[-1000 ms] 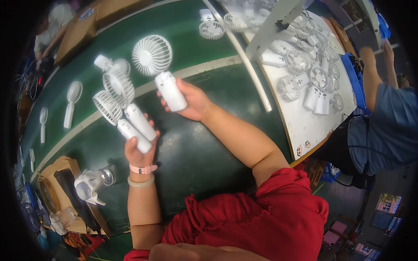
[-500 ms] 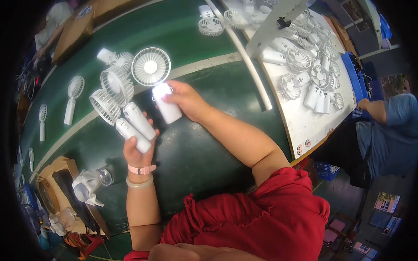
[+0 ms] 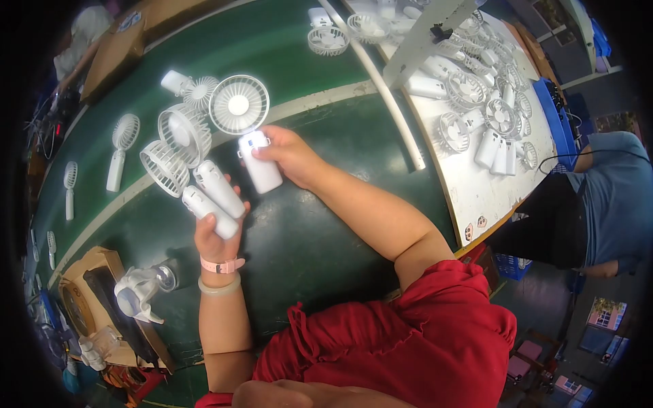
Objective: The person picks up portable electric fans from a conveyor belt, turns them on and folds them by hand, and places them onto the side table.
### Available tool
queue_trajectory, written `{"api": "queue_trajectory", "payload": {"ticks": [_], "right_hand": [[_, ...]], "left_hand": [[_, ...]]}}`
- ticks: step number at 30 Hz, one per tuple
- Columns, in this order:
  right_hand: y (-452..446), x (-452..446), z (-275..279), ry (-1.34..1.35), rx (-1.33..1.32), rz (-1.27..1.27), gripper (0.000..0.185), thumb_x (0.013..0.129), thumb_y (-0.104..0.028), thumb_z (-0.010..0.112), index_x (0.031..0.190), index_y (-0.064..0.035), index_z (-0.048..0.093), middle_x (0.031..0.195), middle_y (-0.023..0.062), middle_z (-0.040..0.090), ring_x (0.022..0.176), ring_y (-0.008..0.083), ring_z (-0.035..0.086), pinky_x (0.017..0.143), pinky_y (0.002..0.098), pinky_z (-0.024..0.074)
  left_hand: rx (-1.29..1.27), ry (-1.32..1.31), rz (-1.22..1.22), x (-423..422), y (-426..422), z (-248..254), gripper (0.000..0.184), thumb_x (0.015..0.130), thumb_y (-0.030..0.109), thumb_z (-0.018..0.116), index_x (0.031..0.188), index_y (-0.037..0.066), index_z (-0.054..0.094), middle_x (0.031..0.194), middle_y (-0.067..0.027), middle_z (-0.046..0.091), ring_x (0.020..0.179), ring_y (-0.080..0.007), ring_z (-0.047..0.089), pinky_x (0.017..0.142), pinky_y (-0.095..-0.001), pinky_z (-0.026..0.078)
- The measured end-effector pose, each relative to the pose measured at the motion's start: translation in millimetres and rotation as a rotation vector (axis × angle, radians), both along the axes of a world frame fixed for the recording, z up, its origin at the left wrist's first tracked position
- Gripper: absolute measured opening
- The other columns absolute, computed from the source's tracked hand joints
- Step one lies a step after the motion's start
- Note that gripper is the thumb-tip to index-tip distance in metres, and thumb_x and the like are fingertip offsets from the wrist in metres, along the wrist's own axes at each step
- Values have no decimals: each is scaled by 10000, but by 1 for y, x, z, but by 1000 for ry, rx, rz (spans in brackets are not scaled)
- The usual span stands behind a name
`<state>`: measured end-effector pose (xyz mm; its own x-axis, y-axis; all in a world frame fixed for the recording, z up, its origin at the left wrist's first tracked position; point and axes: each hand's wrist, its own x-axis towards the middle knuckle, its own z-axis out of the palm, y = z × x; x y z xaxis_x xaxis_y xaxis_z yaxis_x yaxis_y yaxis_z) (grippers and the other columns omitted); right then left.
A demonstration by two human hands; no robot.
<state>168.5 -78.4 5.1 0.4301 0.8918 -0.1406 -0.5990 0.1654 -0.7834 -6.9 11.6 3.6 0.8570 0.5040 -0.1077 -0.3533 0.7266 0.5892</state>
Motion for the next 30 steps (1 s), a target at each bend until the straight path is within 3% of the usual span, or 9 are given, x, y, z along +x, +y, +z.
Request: {"api": "queue_trajectory", "payload": {"ticks": [14, 21, 29, 30], "right_hand": [[1, 0, -2, 3, -1, 0, 342, 807, -44, 565, 1134, -4, 474, 1004, 112, 583, 907, 224, 606, 810, 339, 489], [0, -1, -3, 34, -9, 29, 368, 818, -48, 563, 1164, -12, 444, 1020, 108, 572, 920, 220, 600, 823, 341, 482], [3, -21, -1, 52, 95, 63, 467, 891, -83, 488, 1312, -26, 296, 1205, 102, 472, 1077, 170, 494, 866, 326, 447], [1, -24, 4, 57, 100, 112, 655, 876, -184, 548, 1378, -32, 156, 1280, 131, 394, 1162, 215, 427, 947, 357, 378]], "left_hand": [[18, 26, 8, 0, -1, 2, 774, 652, 168, 651, 1326, 88, 280, 1243, -171, 427, 1061, -300, 505, 813, -452, 506], [63, 48, -9, -1, -3, 2, 760, 679, 150, 674, 1328, 87, 283, 1285, -130, 396, 1123, -270, 458, 876, -466, 459], [130, 57, -61, 4, -8, 8, 739, 674, 63, 683, 1302, 39, 293, 1217, -119, 451, 1092, -274, 507, 882, -407, 473], [174, 48, -69, 5, -9, 9, 734, 674, 64, 688, 1297, 37, 301, 1208, -117, 460, 1085, -270, 513, 886, -402, 472]]}}
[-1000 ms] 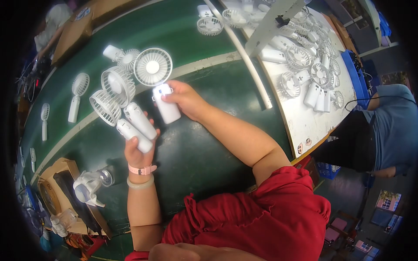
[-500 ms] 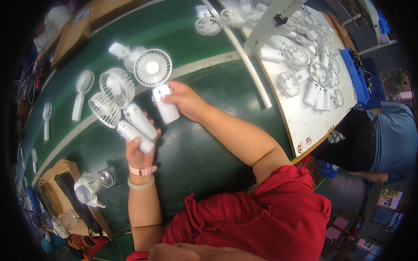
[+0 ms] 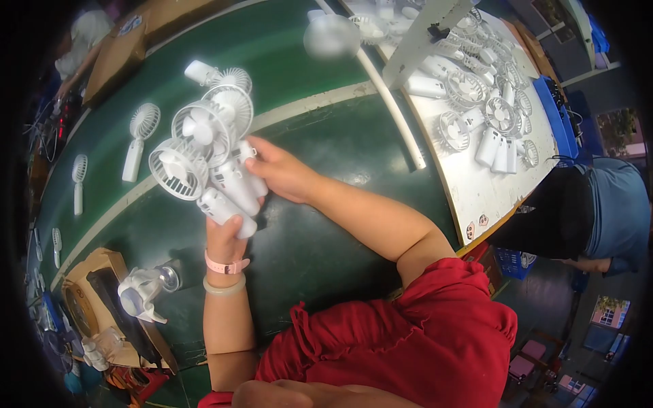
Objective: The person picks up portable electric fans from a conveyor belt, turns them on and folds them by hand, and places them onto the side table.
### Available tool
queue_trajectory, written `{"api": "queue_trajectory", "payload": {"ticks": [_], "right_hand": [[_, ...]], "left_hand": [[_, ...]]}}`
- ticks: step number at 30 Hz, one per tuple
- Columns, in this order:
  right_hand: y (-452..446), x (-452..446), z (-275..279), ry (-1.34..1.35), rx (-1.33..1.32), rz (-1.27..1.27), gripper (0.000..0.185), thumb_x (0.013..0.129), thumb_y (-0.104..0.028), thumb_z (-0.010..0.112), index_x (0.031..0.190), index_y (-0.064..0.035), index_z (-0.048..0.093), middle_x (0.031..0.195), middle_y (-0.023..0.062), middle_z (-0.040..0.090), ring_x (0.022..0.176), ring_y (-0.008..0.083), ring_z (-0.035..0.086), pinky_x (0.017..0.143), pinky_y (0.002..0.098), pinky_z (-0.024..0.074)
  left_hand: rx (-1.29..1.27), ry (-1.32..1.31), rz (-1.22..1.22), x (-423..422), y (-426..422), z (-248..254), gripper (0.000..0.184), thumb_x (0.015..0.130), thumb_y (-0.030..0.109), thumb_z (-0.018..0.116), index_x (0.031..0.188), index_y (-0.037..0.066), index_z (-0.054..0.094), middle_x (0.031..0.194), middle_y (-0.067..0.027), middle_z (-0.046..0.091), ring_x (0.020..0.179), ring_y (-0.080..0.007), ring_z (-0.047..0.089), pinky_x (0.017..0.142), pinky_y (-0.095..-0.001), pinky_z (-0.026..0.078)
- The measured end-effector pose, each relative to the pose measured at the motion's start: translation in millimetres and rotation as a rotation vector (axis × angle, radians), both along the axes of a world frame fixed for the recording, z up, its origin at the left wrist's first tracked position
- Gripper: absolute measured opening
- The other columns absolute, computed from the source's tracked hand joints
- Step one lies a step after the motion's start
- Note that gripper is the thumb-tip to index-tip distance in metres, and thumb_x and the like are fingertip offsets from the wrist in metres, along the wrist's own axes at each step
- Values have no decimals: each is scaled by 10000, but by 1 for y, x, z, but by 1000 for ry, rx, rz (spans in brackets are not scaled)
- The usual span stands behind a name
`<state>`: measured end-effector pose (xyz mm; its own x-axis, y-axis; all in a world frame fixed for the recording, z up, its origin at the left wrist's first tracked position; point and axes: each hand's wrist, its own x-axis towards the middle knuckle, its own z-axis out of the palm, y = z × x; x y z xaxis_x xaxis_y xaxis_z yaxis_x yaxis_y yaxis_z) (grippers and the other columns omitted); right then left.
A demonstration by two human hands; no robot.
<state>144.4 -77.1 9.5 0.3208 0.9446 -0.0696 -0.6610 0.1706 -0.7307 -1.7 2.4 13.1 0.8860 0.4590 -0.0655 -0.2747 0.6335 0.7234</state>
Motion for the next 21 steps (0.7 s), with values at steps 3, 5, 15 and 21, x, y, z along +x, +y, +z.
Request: {"api": "queue_trajectory", "payload": {"ticks": [3, 5, 15, 21], "right_hand": [[-1, -11, -6, -463, 108, -98, 745, 837, -209, 592, 1371, -18, 109, 1314, 175, 324, 1209, 275, 355, 1023, 355, 279], [-4, -18, -2, -782, -21, -37, 993, 662, -274, 738, 1364, -24, 82, 1341, 187, 260, 1246, 291, 287, 1037, 358, 240], [-11, 16, 10, 193, 94, 68, 743, 666, -276, 682, 1268, 19, 361, 1157, 178, 523, 1046, 292, 544, 881, 395, 467], [-6, 23, 8, 289, 203, 71, 826, 654, -383, 665, 1296, 12, 327, 1198, 228, 475, 1086, 378, 508, 906, 450, 443]], "left_hand": [[141, 25, 21, 1, 0, -8, 734, 671, 24, 689, 1294, 39, 302, 1226, -114, 443, 1070, -238, 519, 891, -365, 461], [266, 51, 29, 4, -1, -6, 803, 668, -21, 660, 1332, 50, 213, 1237, -109, 429, 1105, -212, 481, 919, -346, 422], [205, -22, 104, 2, 2, -2, 738, 726, 64, 666, 1347, 64, 267, 1325, -88, 343, 1158, -213, 411, 920, -354, 407], [148, -18, 27, 0, 3, -6, 510, 761, -11, 613, 1227, 22, 407, 1118, -85, 497, 952, -158, 519, 823, -279, 456]]}}
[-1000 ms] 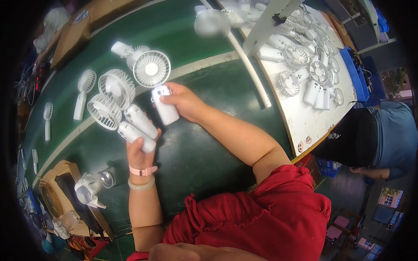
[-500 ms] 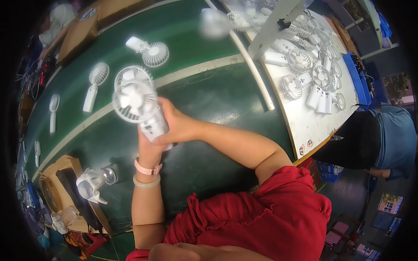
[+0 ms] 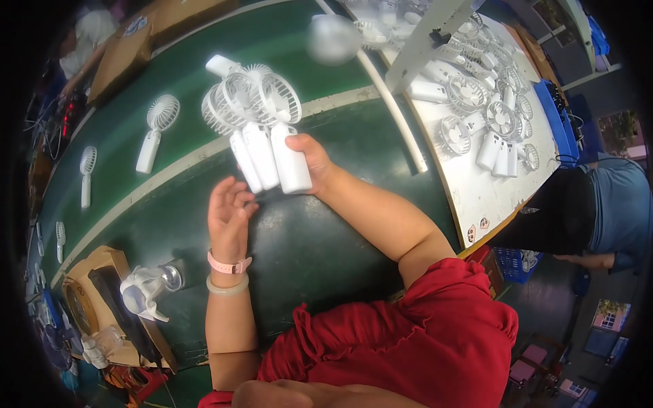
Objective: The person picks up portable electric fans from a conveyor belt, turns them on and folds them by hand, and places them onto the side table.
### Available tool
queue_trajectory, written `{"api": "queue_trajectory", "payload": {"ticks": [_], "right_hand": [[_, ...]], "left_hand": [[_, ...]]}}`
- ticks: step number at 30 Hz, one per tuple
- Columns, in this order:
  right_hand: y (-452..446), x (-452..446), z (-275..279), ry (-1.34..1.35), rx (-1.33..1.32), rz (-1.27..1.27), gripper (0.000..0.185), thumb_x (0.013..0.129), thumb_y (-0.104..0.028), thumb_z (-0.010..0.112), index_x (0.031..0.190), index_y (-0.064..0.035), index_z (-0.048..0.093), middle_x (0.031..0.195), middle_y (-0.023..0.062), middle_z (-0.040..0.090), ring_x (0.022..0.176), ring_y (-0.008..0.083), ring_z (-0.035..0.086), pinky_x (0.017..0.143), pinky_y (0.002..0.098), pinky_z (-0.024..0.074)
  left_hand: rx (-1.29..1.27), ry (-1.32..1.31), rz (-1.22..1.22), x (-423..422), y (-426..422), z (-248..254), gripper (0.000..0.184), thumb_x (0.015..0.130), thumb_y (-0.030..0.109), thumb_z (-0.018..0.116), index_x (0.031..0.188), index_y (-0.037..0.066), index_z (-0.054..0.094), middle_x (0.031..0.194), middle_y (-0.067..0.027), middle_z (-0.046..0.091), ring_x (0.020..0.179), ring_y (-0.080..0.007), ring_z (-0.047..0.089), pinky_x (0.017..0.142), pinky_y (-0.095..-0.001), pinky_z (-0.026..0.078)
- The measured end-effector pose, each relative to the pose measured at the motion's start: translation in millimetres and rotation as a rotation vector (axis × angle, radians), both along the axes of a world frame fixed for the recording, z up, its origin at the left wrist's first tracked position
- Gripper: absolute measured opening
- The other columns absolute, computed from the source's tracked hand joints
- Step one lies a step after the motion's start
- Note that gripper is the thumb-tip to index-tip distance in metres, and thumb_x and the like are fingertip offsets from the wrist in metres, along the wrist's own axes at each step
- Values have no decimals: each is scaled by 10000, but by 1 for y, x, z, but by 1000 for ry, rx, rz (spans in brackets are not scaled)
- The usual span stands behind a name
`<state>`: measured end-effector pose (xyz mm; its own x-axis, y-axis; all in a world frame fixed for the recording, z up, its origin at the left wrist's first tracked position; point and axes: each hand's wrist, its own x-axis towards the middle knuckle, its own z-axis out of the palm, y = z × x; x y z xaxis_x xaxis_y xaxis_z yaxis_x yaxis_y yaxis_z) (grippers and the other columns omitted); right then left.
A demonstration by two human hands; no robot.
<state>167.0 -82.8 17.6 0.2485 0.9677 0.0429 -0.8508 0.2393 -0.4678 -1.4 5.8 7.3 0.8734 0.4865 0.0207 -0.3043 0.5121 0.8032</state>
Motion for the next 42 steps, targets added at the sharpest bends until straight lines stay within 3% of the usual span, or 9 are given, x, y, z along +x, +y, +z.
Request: {"api": "queue_trajectory", "payload": {"ticks": [8, 11, 22, 28, 30, 33, 34, 37, 42], "right_hand": [[2, -2, 3, 29, 63, 45, 838, 668, -445, 645, 1294, 7, 322, 1185, 245, 462, 1054, 366, 527, 889, 442, 456], [0, -2, 3, 87, 127, 81, 745, 715, -381, 618, 1281, 16, 339, 1166, 226, 495, 1065, 355, 518, 922, 436, 424], [-1, -4, 4, 114, 129, 107, 726, 729, -388, 604, 1285, 2, 347, 1180, 213, 492, 1070, 353, 517, 913, 433, 428], [0, 0, 2, 145, 171, 132, 773, 750, -453, 563, 1342, -36, 292, 1275, 230, 413, 1127, 404, 468, 958, 499, 376], [-3, -2, 6, 194, 179, 110, 767, 752, -435, 558, 1354, -47, 286, 1301, 213, 401, 1147, 415, 447, 988, 505, 338], [-9, -5, 9, 217, 207, 43, 759, 725, -399, 580, 1342, -49, 310, 1306, 184, 414, 1149, 410, 445, 1006, 504, 308], [-17, -9, 24, 208, 202, 16, 651, 719, -374, 598, 1243, -29, 423, 1152, 160, 542, 1015, 355, 549, 919, 452, 412], [-38, -11, 39, 198, 292, -48, 588, 732, -312, 599, 1219, -21, 446, 1131, 148, 555, 997, 269, 563, 914, 406, 422], [-153, -13, 62, 78, 228, -214, 742, 702, -349, 613, 1283, 30, 349, 1181, 242, 495, 1058, 407, 516, 938, 451, 412]], "left_hand": [[21, 16, -49, -1, 0, -3, 483, 755, -24, 620, 1197, 17, 430, 1084, -73, 500, 936, -148, 519, 816, -260, 452], [24, 14, -53, 0, 0, -3, 498, 755, -20, 626, 1208, 20, 425, 1081, -70, 499, 931, -147, 520, 811, -260, 453], [115, 26, -80, -1, -1, -5, 558, 764, -8, 623, 1272, 33, 394, 1055, -52, 492, 925, -142, 514, 796, -254, 444], [168, -10, -157, -2, 3, -7, 273, 761, -14, 606, 1026, 4, 545, 983, -76, 505, 906, -152, 511, 797, -273, 433], [217, -13, -171, -2, 2, -5, 90, 760, 11, 602, 784, 23, 516, 892, -93, 508, 852, -180, 507, 780, -295, 424], [156, 11, -129, -3, -5, -3, 240, 755, 56, 606, 660, 76, 387, 802, -100, 490, 782, -206, 486, 744, -321, 413], [179, -5, -138, -2, -7, -4, 246, 749, 67, 611, 649, 81, 386, 792, -100, 485, 777, -211, 484, 737, -324, 413], [220, 13, -165, -3, -6, -4, 268, 733, 48, 600, 626, 97, 360, 771, -81, 461, 792, -209, 475, 730, -323, 409], [201, -23, -205, -3, -5, 0, 221, 737, 5, 548, 645, 90, 365, 778, -59, 438, 762, -189, 454, 725, -306, 393]]}}
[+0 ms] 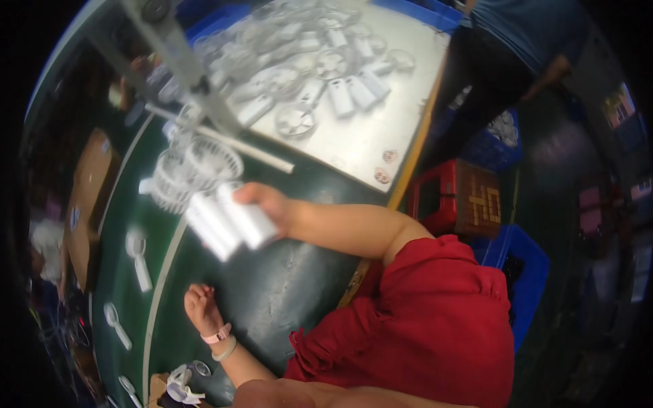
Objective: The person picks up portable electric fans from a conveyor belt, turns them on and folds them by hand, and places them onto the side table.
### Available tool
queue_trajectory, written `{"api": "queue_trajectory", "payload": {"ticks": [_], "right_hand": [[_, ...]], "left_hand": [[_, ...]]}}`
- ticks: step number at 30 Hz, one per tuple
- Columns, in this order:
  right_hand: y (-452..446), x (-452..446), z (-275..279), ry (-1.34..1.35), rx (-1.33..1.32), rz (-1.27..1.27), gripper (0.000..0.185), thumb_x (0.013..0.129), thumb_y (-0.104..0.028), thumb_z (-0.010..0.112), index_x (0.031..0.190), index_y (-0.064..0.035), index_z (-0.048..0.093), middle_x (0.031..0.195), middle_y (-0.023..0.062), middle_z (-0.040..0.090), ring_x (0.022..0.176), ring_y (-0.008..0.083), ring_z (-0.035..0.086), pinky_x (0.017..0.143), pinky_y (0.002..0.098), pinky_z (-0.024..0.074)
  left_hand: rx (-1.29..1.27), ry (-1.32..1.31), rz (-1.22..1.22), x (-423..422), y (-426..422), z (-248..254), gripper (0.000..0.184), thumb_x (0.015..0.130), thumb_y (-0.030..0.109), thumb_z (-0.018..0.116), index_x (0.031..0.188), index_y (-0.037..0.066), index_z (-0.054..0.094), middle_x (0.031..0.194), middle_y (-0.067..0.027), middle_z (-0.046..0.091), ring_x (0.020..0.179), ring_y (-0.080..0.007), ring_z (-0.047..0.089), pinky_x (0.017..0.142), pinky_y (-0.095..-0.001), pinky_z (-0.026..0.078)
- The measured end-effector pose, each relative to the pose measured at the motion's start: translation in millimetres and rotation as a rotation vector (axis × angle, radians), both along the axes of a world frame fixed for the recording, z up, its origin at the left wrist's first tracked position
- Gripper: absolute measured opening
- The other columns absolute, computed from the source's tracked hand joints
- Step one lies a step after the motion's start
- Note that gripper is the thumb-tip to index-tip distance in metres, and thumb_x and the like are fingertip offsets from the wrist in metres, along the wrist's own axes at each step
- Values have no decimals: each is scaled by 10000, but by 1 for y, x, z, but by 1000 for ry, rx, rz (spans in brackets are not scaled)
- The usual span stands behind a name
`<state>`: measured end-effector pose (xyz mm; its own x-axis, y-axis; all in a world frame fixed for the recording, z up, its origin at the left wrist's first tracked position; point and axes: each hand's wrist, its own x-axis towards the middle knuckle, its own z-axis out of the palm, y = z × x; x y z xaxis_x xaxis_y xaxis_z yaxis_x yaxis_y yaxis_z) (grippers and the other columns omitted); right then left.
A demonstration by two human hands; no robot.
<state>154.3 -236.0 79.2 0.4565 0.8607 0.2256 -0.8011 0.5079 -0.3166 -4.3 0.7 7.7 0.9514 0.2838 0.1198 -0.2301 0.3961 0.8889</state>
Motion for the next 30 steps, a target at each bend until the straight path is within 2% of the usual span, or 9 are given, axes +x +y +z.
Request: {"api": "queue_trajectory", "payload": {"ticks": [3, 9, 15, 19, 20, 23, 24, 26, 30], "right_hand": [[-88, 9, 2, -30, -57, -169, 740, 696, -291, 647, 1285, 36, 341, 1206, 252, 472, 1071, 401, 510, 941, 463, 409], [-211, 46, 15, -8, -655, -748, 435, 771, -181, 587, 1141, 8, 458, 1007, 142, 582, 880, 253, 601, 774, 389, 510], [-200, 135, 37, -15, -717, -884, 387, 772, -220, 606, 1094, -40, 489, 987, 128, 580, 875, 240, 599, 792, 412, 495], [-171, 230, 37, -43, -824, -1003, 294, 756, -294, 627, 927, -61, 575, 805, 93, 586, 720, 224, 577, 583, 373, 479], [-172, 256, 37, -90, -1048, -929, 414, 765, -320, 641, 1079, -73, 533, 1013, 109, 584, 859, 262, 590, 743, 474, 465], [-162, 294, 31, -152, -1108, -870, 458, 749, -356, 653, 1099, -83, 538, 1050, 118, 579, 953, 299, 558, 815, 454, 423], [-156, 294, 35, -151, -1106, -862, 458, 749, -356, 653, 1099, -83, 538, 1050, 118, 579, 953, 299, 558, 815, 454, 423], [-147, 296, 35, -216, -1225, -966, 478, 736, -350, 668, 1110, -81, 537, 1060, 112, 576, 975, 290, 548, 829, 450, 412], [-140, 299, 24, -302, -1171, -964, 466, 717, -242, 665, 1127, -61, 539, 1058, 112, 581, 954, 263, 564, 824, 385, 436]], "left_hand": [[50, 25, 60, 0, -8, 2, 196, 744, -12, 537, 695, 86, 374, 783, -60, 435, 752, -171, 447, 706, -294, 394], [148, 117, 107, 2, -14, 6, 187, 773, -72, 515, 871, 57, 422, 869, -60, 461, 778, -146, 479, 715, -251, 435], [299, -3, 86, 4, -33, 13, 147, 822, 104, 527, 753, 53, 407, 829, -78, 472, 686, -137, 434, 589, -240, 357], [782, 90, 2, -10, -44, 46, 294, 775, 99, 540, 568, 33, 341, 646, -75, 437, 595, -140, 403, 516, -245, 302], [956, 111, -26, -20, -42, 54, 305, 766, 100, 543, 557, 31, 332, 636, -72, 434, 587, -137, 393, 493, -251, 284], [1193, -31, -174, -51, -46, 84, 77, 872, 170, 516, 892, 117, 569, 588, -31, 427, 509, -121, 374, 458, -234, 290], [704, 475, -344, -82, -8, 65, 123, 833, 132, 552, 800, 25, 501, 660, -51, 469, 600, -158, 440, 532, -258, 346], [1148, 86, -473, -87, -31, 90, 158, 804, 148, 589, 818, 20, 497, 749, -60, 494, 655, -164, 455, 584, -289, 376], [787, 637, -428, -128, -66, 115, 233, 800, 213, 622, 744, 55, 460, 838, -86, 483, 709, -176, 440, 645, -331, 394]]}}
